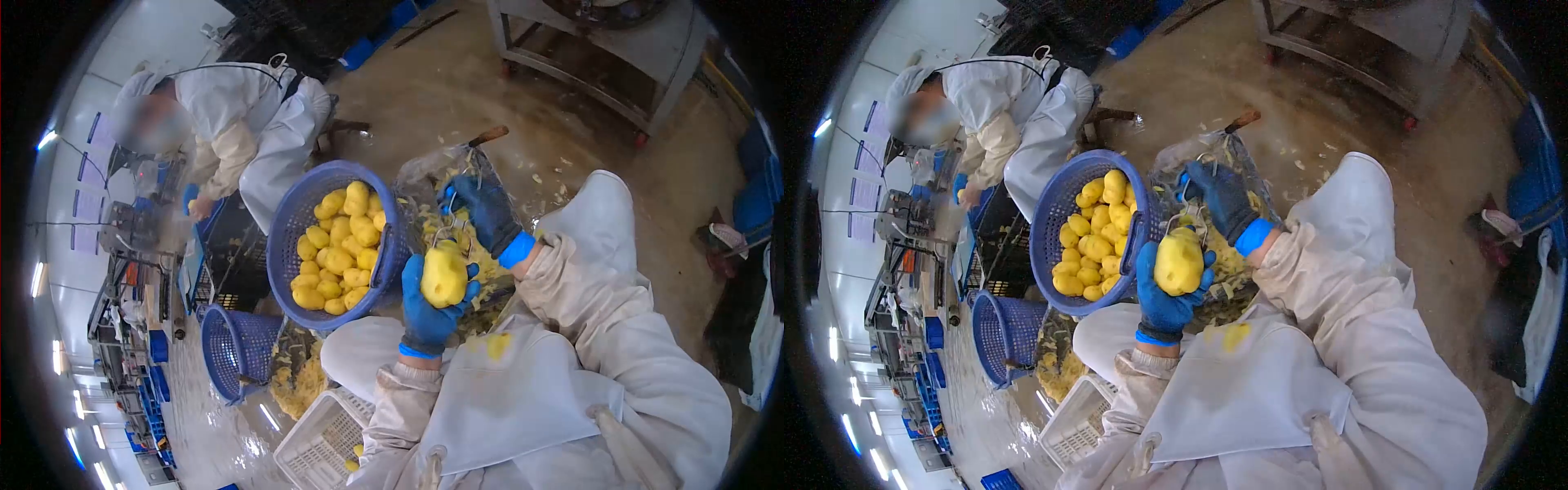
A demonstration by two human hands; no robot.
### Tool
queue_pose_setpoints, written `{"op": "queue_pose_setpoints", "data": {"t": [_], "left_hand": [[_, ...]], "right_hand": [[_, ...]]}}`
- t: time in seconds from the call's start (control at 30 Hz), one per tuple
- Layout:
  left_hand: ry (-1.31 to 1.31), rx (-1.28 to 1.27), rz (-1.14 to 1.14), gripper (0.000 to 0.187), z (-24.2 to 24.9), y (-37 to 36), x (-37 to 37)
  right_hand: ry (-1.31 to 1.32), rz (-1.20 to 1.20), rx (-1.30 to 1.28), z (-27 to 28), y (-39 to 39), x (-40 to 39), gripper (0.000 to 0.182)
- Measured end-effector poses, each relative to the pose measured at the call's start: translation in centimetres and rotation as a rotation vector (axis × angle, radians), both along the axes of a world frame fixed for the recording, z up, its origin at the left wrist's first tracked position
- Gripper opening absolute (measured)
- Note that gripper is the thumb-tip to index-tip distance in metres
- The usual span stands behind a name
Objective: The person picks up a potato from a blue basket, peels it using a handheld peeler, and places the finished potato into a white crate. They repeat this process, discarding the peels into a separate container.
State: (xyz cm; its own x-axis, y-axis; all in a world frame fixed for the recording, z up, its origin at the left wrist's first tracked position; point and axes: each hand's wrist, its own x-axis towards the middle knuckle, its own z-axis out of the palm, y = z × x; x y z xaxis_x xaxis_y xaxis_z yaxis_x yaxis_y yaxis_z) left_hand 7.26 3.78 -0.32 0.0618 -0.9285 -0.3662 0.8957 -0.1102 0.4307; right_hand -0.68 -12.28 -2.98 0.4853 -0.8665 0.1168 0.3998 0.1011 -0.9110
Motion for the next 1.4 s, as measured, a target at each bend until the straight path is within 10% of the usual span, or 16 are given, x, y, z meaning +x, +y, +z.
{"op": "queue_pose_setpoints", "data": {"t": [0.87, 0.93, 1.07, 1.1, 1.2, 1.4], "left_hand": [[-0.156, 0.06, 0.0, 0.047, 0.9, -0.5, -0.5], [-0.17, 0.098, 0.018, 0.047, 0.6, -0.6, -1.0], [-0.126, 0.052, 0.022, 0.051, 0.7, -0.3, -1.0], [-0.114, 0.02, 0.002, 0.049, 1.2, -0.3, -0.6], [-0.131, 0.0, -0.016, 0.048, 0.8, -0.2, -0.5], [-0.171, 0.01, -0.015, 0.051, 0.8, -0.3, -0.2]], "right_hand": [[-0.25, -0.086, 0.214, -1.7, -1.7, -0.9, 0.028], [0.119, 0.097, -0.164, -2.0, 0.6, 0.1, 0.026], [0.128, -0.173, 0.079, -2.7, -4.4, -1.8, 0.023], [-0.283, -0.182, 0.226, -3.1, -4.9, -1.7, 0.024], [0.007, -0.146, 0.033, 0.8, 0.0, -1.0, 0.022], [-0.208, -0.209, 0.232, -2.0, -3.1, -1.2, 0.028]]}}
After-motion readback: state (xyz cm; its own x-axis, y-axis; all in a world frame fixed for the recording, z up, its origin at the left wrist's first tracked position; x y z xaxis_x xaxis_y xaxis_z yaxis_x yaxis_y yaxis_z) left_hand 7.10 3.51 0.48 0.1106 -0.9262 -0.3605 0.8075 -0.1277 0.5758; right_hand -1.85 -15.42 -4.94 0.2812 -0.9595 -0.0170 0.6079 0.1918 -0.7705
